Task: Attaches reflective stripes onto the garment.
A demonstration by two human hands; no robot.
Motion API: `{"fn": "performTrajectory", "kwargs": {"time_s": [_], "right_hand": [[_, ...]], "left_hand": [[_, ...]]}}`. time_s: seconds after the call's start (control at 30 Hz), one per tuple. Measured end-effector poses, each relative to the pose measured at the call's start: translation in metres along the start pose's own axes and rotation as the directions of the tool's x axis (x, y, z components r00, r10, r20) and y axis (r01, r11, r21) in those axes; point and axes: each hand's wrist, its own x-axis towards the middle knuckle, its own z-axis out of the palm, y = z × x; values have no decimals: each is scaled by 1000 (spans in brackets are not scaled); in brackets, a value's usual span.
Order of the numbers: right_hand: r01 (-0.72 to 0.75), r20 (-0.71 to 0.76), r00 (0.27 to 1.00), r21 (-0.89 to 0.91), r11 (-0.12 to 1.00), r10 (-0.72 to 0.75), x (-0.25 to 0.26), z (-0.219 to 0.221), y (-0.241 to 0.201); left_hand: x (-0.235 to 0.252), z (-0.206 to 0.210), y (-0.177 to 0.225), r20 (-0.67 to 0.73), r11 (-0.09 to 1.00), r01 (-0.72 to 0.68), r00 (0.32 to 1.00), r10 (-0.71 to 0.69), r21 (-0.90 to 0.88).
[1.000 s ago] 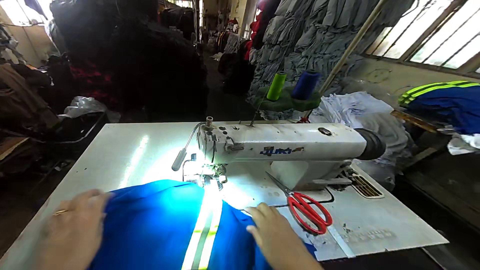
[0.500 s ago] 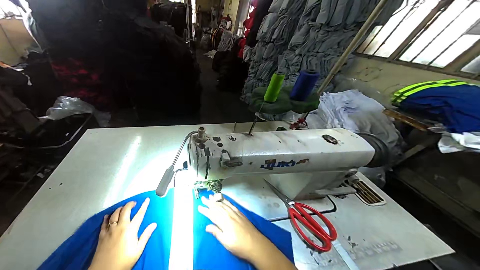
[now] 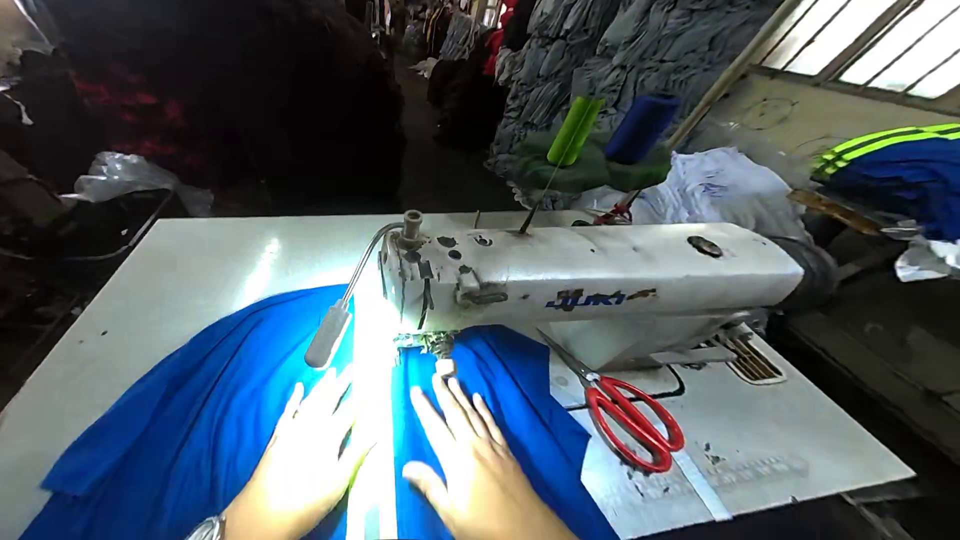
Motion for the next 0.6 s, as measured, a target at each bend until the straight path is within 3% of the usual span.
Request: {"fn": "performTrajectory", "kwargs": {"time_s": [0.13,0.23,0.3,0.47,0.53,0.6], "right_hand": [[78,-9,997,-158,984,-80,15,20,31],[31,188,982,-162,986,0,56,3,44],[15,239,971,-164,986,25,76,-5,48],[29,65,998,-94,995,-23,109,-8,58],[25,-93,995,-95,995,-34,112,-2,56],[-11,-203,979,-153,988,-21,105,1,47]], "left_hand": [[24,14,-18,-31,988,14,999,-10,155],[54,14,-26,11,978,71,997,-74,196],[68,12,-30,45,977,97,993,-108,190],[101,3,-43,109,956,135,980,-168,261],[110,1,-44,53,950,117,989,-138,290],[110,0,-40,-99,963,110,991,-88,246]]}}
